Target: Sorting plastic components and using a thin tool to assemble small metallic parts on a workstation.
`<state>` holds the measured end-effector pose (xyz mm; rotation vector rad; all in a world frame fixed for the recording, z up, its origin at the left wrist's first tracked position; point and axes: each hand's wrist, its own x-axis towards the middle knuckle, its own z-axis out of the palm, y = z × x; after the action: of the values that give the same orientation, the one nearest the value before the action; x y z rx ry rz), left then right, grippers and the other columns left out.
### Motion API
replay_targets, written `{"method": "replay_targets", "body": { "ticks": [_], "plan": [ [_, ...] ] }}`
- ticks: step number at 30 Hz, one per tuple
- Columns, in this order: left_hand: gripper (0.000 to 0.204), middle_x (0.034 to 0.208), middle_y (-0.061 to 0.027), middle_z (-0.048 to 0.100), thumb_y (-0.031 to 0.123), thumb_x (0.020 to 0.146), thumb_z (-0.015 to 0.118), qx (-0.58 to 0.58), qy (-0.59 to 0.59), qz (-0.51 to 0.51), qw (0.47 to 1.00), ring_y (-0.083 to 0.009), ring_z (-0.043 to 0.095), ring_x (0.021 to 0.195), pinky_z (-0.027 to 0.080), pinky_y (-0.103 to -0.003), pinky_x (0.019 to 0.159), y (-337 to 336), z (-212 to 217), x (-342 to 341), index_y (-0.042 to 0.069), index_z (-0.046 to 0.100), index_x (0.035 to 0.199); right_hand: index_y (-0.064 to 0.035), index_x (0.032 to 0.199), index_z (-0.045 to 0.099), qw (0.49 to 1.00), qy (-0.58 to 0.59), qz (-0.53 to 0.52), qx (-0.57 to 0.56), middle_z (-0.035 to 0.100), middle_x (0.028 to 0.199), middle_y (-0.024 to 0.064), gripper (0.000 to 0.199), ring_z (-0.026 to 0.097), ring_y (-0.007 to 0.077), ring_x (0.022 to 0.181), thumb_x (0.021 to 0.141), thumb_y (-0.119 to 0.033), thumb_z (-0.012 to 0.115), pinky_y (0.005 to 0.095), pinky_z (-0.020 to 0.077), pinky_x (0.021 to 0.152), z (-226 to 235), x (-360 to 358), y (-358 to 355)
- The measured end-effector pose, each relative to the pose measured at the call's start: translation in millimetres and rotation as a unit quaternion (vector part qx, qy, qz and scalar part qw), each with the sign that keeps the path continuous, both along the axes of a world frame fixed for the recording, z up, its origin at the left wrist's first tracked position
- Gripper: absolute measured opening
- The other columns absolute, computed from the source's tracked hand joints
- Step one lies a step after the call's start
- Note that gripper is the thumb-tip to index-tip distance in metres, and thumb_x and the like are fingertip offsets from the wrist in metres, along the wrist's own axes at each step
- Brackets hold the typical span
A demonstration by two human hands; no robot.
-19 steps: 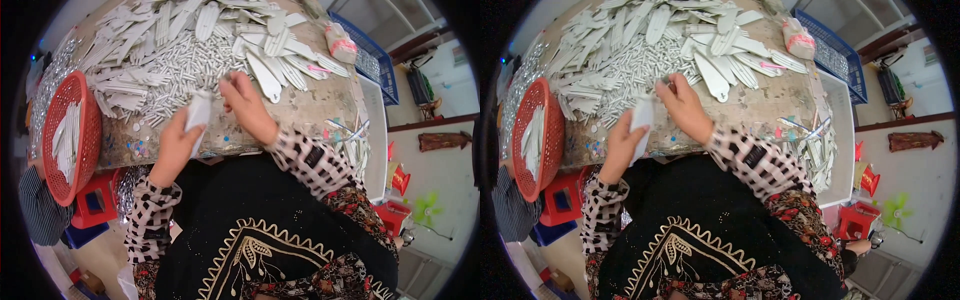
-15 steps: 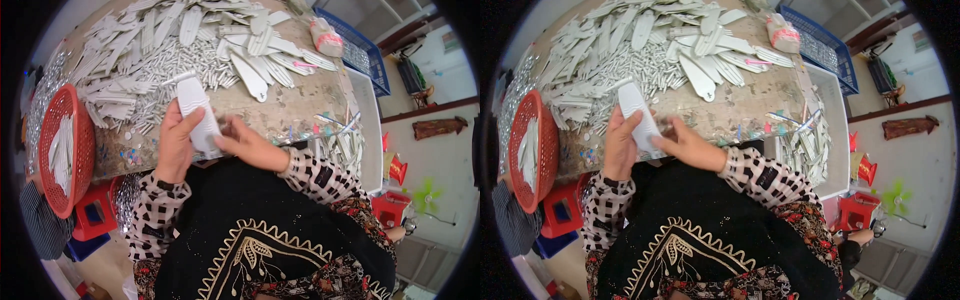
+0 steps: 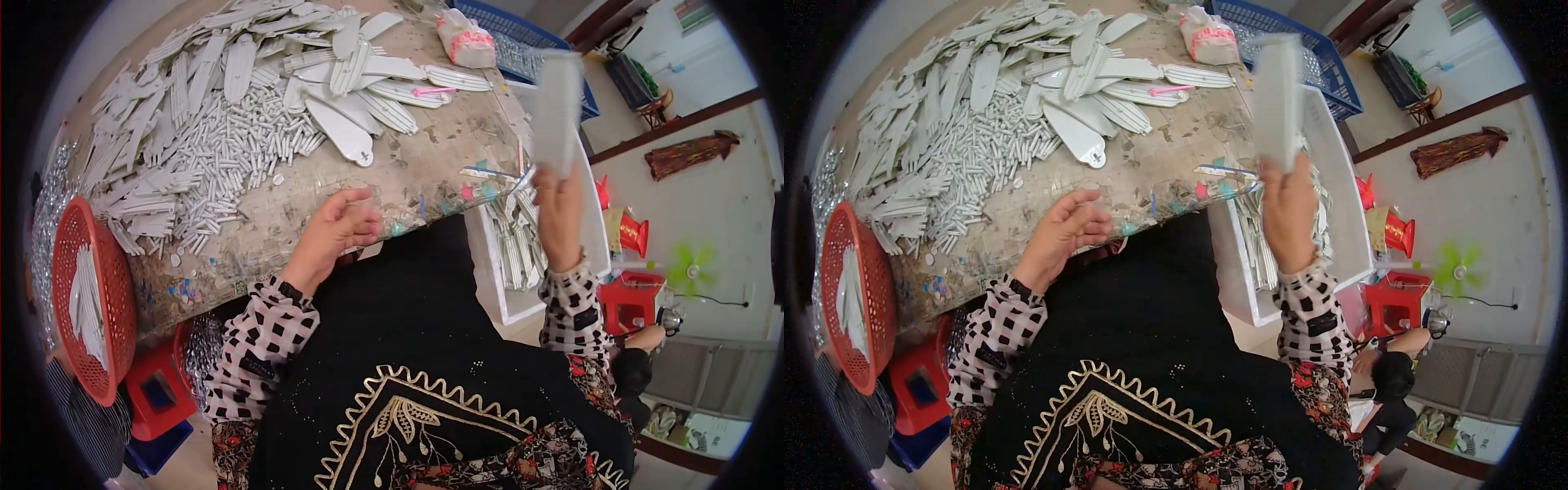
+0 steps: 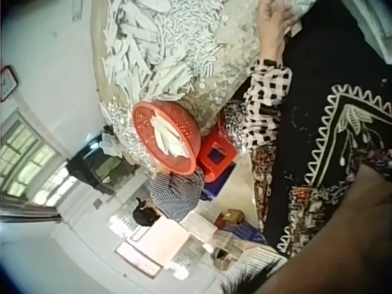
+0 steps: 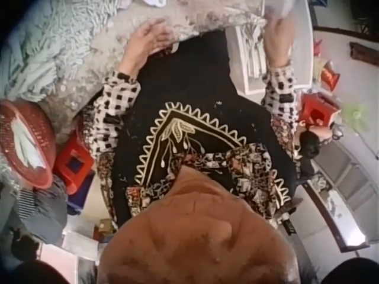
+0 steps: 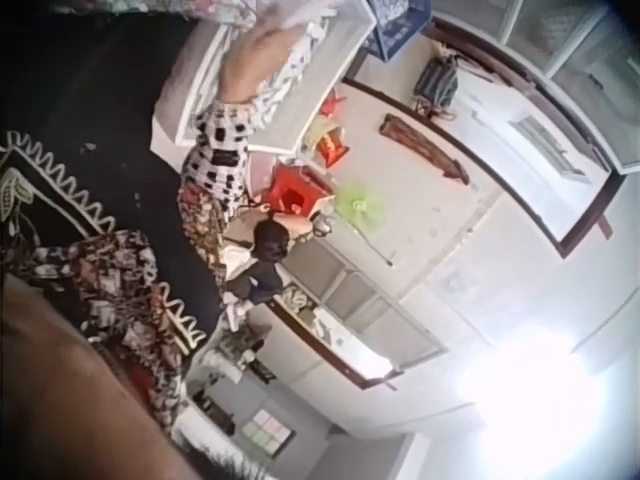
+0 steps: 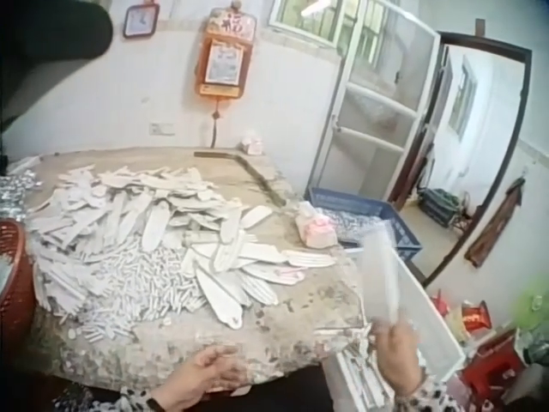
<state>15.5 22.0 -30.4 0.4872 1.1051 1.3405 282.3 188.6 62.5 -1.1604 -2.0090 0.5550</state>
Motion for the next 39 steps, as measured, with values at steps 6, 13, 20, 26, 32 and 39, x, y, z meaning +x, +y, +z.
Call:
{"method": "replay_targets", "body": {
  "ticks": [6,13,20,26,32,39],
  "plan": [
    [0.037,0.102,-0.0128,0.061,0.02,0.098,0.053,0.026,-0.018,-0.014,0.999,-0.0201,0.065,0.086,0.056,-0.031,0.077,7,0,0,0.001,0.044,0.129,0.0021,0.102,0.052,0.921,-0.385,-0.036,-0.042,0.058,0.082,0.0185,0.032,0.054,0.0338,0.069,0.098,-0.029,0.048,0.0407,0.0451,0.069,-62,33,53],
    [0.036,0.103,-0.0127,0.059,0.024,0.1,0.049,0.026,0.025,-0.022,0.999,-0.0197,0.065,0.086,0.056,-0.03,0.076,-2,-8,-4,0.002,0.045,0.129,-0.0047,0.088,0.055,0.982,0.137,-0.008,0.127,0.059,0.079,0.006,0.027,0.044,0.0059,0.063,0.098,-0.029,0.048,0.0223,0.0332,0.055,41,-2,23],
    [0.036,0.101,-0.0125,0.059,0.027,0.102,0.045,0.005,0.031,-0.019,0.999,-0.0188,0.065,0.084,0.055,-0.029,0.076,-1,-6,-1,0.002,0.047,0.127,-0.0018,0.097,0.053,0.943,-0.324,-0.051,0.057,0.056,0.071,0.013,0.021,0.054,0.0282,0.069,0.097,-0.02,0.044,0.0373,0.0449,0.071,-13,-8,51],
    [0.036,0.101,-0.0124,0.059,0.028,0.102,0.045,0.027,0.042,-0.042,0.998,-0.0182,0.064,0.084,0.055,-0.029,0.075,5,3,4,0.002,0.048,0.126,0.0066,0.107,0.054,0.957,-0.238,0.059,0.158,0.062,0.082,0.0258,0.034,0.063,0.0355,0.084,0.093,-0.024,0.049,0.0444,0.0483,0.075,-66,38,68],
    [0.034,0.101,-0.0119,0.059,0.025,0.102,0.044,0.044,0.066,-0.034,0.996,-0.0179,0.064,0.084,0.055,-0.029,0.075,-3,-5,0,0.001,0.048,0.125,-0.0041,0.087,0.058,0.995,-0.005,0.012,-0.097,0.055,0.061,0.0036,0.029,0.053,0.0124,0.053,0.094,-0.032,0.054,0.0286,0.0403,0.049,-7,25,45],
    [0.033,0.101,-0.011,0.058,0.025,0.101,0.046,0.053,0.063,-0.042,0.996,-0.0161,0.064,0.084,0.055,-0.026,0.075,-5,-3,2,0.001,0.049,0.124,-0.0096,0.1,0.054,0.883,0.248,0.041,-0.397,0.055,0.075,-0.0011,0.025,0.047,0.0061,0.052,0.097,-0.034,0.051,0.0175,0.0299,0.044,-5,54,14]
  ]
}}
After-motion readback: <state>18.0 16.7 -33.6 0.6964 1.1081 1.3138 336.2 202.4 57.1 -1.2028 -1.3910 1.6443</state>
